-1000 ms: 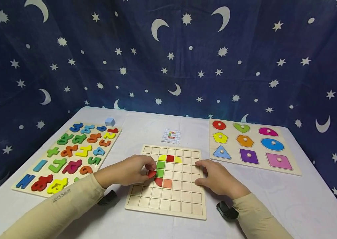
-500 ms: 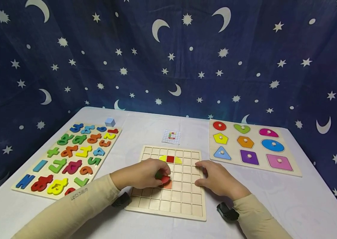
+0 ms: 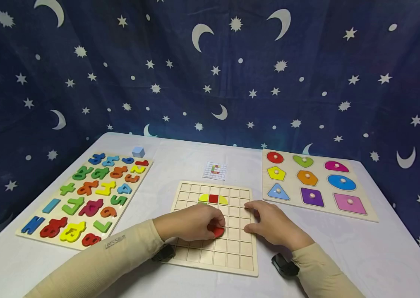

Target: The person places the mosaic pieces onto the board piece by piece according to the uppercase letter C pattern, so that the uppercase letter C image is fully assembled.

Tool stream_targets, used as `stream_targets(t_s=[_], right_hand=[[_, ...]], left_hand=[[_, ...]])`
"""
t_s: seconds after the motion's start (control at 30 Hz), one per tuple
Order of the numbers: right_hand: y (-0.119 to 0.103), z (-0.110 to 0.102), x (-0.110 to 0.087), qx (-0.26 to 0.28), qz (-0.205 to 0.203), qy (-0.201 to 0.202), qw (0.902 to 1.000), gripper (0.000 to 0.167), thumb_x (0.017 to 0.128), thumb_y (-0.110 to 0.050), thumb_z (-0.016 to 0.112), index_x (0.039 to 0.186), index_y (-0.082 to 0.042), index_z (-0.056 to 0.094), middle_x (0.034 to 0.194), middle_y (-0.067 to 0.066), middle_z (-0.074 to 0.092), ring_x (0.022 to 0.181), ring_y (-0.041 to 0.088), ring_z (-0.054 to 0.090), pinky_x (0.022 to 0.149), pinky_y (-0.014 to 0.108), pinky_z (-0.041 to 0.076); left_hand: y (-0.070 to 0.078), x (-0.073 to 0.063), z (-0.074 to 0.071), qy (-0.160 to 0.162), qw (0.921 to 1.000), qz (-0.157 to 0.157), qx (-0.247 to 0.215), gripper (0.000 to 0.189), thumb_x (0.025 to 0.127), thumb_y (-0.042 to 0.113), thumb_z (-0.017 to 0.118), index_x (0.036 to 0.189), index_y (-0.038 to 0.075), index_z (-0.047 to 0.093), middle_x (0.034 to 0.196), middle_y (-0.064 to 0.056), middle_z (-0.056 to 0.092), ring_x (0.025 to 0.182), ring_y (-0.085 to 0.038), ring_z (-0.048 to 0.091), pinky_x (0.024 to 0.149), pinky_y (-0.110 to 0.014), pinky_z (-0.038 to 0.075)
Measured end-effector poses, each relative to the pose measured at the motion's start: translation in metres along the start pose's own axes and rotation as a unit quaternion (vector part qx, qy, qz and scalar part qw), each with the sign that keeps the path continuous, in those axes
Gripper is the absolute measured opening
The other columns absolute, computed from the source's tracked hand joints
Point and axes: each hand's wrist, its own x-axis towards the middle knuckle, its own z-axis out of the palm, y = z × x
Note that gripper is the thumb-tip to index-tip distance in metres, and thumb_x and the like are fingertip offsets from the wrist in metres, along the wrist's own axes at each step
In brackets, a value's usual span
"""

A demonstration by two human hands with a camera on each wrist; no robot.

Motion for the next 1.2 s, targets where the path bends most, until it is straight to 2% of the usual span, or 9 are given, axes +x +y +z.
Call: stream_targets(t_s=[0.3, 0.5, 0.83, 1.2], right_hand=[[0.0001, -0.0002, -0.0017, 0.001, -0.003, 0.001, 1.0, 0.06, 0.083, -0.025, 0.083, 0.134, -0.004, 0.059, 0.128, 0.012, 0.06, 0.108, 0.027, 0.058, 0.098, 0.052, 0.046], [-0.0006, 0.0, -0.0016, 0.003, 0.0, -0.001, 1.0, 0.061, 0.083, -0.025, 0.083, 0.134, -0.003, 0.059, 0.129, 0.013, 0.06, 0.11, 0.028, 0.058, 0.099, 0.053, 0.045], [-0.0007, 0.0005, -0.0012, 0.001, 0.004, -0.005, 1.0, 0.062, 0.082, -0.026, 0.084, 0.134, -0.004, 0.059, 0.129, 0.013, 0.06, 0.109, 0.028, 0.058, 0.098, 0.053, 0.046], [-0.0011, -0.0006, -0.0008, 0.002, 0.002, -0.006, 1.0, 0.063, 0.081, -0.027, 0.084, 0.134, -0.003, 0.059, 0.127, 0.013, 0.061, 0.108, 0.028, 0.058, 0.098, 0.053, 0.046]], left_hand=[[0.0058, 0.0033, -0.0007, -0.011, 0.9995, -0.026, 0.014, 0.018, 0.084, 0.008, 0.079, 0.096, 0.013, 0.067, 0.08, 0.011, 0.056, 0.075, -0.003, 0.052, 0.073, -0.014, 0.043], [0.0048, 0.006, 0.0013, -0.016, 0.9993, -0.014, 0.031, 0.017, 0.085, 0.008, 0.078, 0.096, 0.014, 0.067, 0.08, 0.011, 0.056, 0.074, -0.004, 0.052, 0.071, -0.015, 0.042], [0.0007, 0.0087, 0.0026, -0.009, 0.9997, -0.02, 0.01, 0.02, 0.085, 0.01, 0.08, 0.101, 0.011, 0.068, 0.084, 0.011, 0.057, 0.077, -0.003, 0.053, 0.073, -0.015, 0.043], [0.0005, 0.0084, 0.002, -0.002, 0.9997, -0.021, 0.008, 0.018, 0.084, 0.011, 0.08, 0.095, 0.013, 0.066, 0.082, 0.011, 0.056, 0.076, -0.003, 0.052, 0.072, -0.015, 0.042]])
